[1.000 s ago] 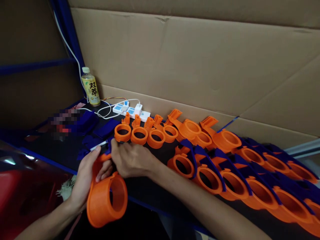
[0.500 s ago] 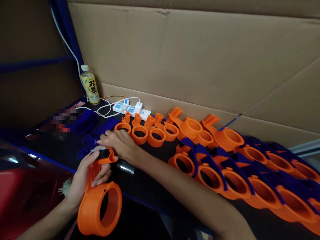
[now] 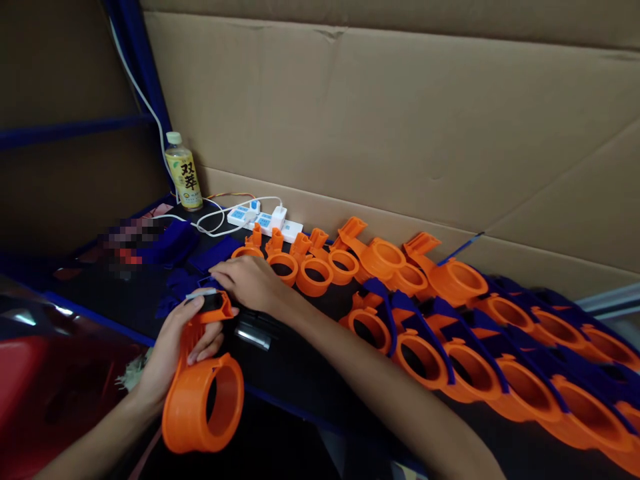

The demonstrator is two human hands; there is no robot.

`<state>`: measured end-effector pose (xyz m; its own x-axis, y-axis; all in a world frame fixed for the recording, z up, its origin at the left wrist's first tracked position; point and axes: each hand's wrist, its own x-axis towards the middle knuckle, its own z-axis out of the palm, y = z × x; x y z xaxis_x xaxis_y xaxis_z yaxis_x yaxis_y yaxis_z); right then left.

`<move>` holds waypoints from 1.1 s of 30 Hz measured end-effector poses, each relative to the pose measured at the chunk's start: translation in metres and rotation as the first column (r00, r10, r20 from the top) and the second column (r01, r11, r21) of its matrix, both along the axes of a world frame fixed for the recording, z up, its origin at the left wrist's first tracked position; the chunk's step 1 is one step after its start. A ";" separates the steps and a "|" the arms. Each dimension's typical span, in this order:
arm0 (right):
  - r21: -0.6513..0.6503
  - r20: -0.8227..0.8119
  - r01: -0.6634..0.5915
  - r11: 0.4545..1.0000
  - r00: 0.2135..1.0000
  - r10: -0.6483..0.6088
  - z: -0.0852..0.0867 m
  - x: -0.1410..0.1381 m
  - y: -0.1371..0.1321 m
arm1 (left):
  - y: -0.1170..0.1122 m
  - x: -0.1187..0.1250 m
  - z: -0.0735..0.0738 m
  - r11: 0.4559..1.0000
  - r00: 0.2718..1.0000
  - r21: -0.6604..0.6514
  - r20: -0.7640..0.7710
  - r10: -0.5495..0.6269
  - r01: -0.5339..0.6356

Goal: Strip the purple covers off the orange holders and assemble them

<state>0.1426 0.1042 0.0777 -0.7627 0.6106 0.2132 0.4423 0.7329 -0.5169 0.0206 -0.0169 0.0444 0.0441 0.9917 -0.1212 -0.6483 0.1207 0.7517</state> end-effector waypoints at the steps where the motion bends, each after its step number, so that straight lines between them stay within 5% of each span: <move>1: -0.056 -0.049 0.027 0.998 0.998 -0.030 0.005 0.005 0.000 | 0.001 0.000 -0.001 1.000 1.000 0.000 -0.012 -0.002 0.002; 6: -0.255 -0.071 -0.067 0.965 0.996 0.050 0.035 0.028 -0.015 | 0.006 0.001 -0.007 0.997 0.994 -0.021 -0.086 -0.069 0.068; 14: -0.158 -0.004 0.028 0.987 1.000 -0.029 0.056 0.058 -0.051 | 0.008 -0.001 -0.010 0.989 0.978 -0.067 -0.154 -0.140 0.131; 18: -0.128 -0.034 0.160 0.979 0.986 -0.165 0.038 0.070 -0.070 | 0.012 -0.010 -0.007 0.998 0.997 -0.061 -0.079 -0.025 0.020; 26: 0.134 0.161 0.281 0.950 0.940 -0.300 -0.043 0.067 -0.106 | 0.018 -0.013 -0.008 0.997 1.000 -0.074 0.005 -0.007 0.007; 30: 0.164 0.132 0.286 0.944 0.942 -0.308 -0.048 0.070 -0.106 | 0.017 -0.012 -0.009 0.994 0.999 -0.103 -0.021 -0.040 0.038; 33: 0.108 -0.054 0.309 0.945 0.951 -0.305 -0.036 0.072 -0.103 | 0.016 -0.012 -0.011 0.994 0.996 -0.094 -0.060 -0.070 0.064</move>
